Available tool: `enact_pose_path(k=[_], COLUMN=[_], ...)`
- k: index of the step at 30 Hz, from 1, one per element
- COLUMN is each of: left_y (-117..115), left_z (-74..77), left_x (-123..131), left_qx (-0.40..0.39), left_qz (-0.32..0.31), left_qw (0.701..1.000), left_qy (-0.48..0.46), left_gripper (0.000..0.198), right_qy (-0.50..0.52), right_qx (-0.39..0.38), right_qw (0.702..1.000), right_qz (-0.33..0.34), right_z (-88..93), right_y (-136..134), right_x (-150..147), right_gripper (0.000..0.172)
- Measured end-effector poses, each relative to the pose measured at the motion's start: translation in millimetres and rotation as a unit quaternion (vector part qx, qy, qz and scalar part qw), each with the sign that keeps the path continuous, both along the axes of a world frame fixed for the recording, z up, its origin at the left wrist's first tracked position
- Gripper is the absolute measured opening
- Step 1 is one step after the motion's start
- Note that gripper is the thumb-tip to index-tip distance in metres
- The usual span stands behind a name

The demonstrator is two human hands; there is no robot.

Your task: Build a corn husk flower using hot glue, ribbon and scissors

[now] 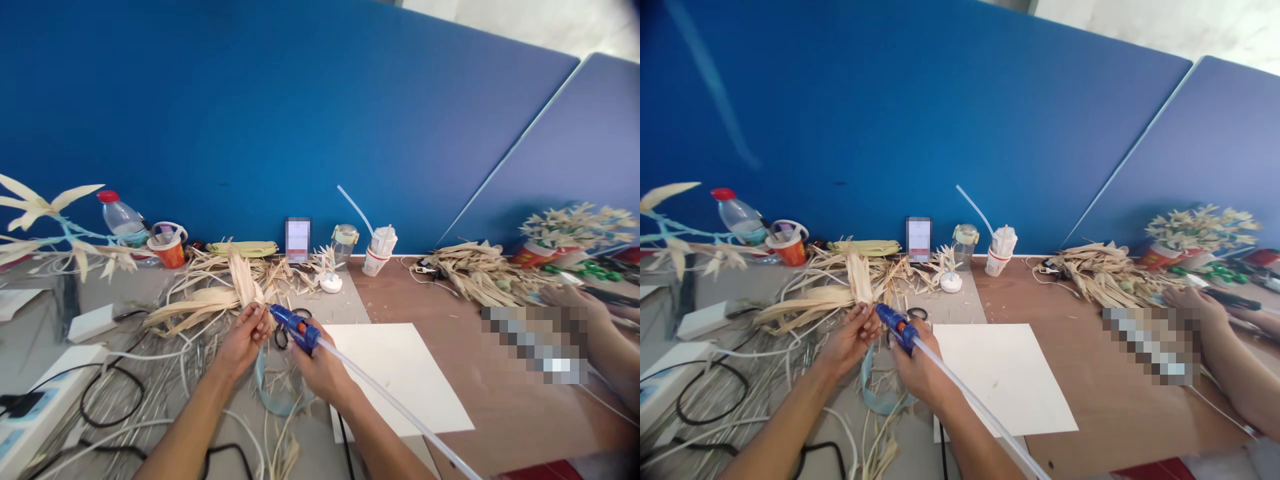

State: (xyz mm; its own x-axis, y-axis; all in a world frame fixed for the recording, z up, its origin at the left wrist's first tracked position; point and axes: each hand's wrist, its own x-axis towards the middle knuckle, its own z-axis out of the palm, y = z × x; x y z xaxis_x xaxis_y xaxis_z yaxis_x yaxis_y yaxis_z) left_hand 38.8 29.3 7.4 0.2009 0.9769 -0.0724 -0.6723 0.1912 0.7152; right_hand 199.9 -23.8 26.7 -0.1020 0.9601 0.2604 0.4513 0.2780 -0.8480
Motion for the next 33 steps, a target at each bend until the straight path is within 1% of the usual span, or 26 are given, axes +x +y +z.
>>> enact_pose_path(k=[4,9,13,19,24,29,33], left_y=[-0.4,-0.4,0.1,-0.7,-1.0,-1.1,-0.5], left_z=[0.6,-0.7,-2.1,-0.8,-0.7,-0.6,-0.8], left_x=[0.3,-0.5,-0.9,-0.1,-0.3,-0.6,-0.2], left_qx=[-0.007,-0.011,-0.004,-0.001,-0.004,-0.003,-0.005], left_qz=[0.010,0.004,0.008,-0.003,0.006,-0.006,0.000], left_qw=[1.000,1.000,1.000,1.000,1.000,1.000,1.000], left_qy=[0.000,0.005,-0.001,0.003,0.003,0.006,0.005], left_gripper=[0.019,0.017,0.017,0.017,0.020,0.018,0.019], right_qy=[-0.008,-0.001,-0.014,-0.010,-0.022,-0.019,-0.021], right_qx=[0.003,0.014,0.021,0.028,0.025,0.033,0.028], right_qw=[1.000,1.000,1.000,1.000,0.999,0.999,0.999], right_qz=[0.007,0.000,-0.002,-0.007,-0.007,-0.014,-0.010], right_z=[2.3,3.7,2.9,2.6,3.5,3.9,2.4], right_y=[-0.8,-0.9,-2.3,-1.9,-2.8,-3.1,-4.1], right_x=[-0.7,-1.6,-1.8,-1.9,-1.5,-1.2,-1.1], right_gripper=[0.006,0.006,0.002,0.003,0.004,0.004,0.004])
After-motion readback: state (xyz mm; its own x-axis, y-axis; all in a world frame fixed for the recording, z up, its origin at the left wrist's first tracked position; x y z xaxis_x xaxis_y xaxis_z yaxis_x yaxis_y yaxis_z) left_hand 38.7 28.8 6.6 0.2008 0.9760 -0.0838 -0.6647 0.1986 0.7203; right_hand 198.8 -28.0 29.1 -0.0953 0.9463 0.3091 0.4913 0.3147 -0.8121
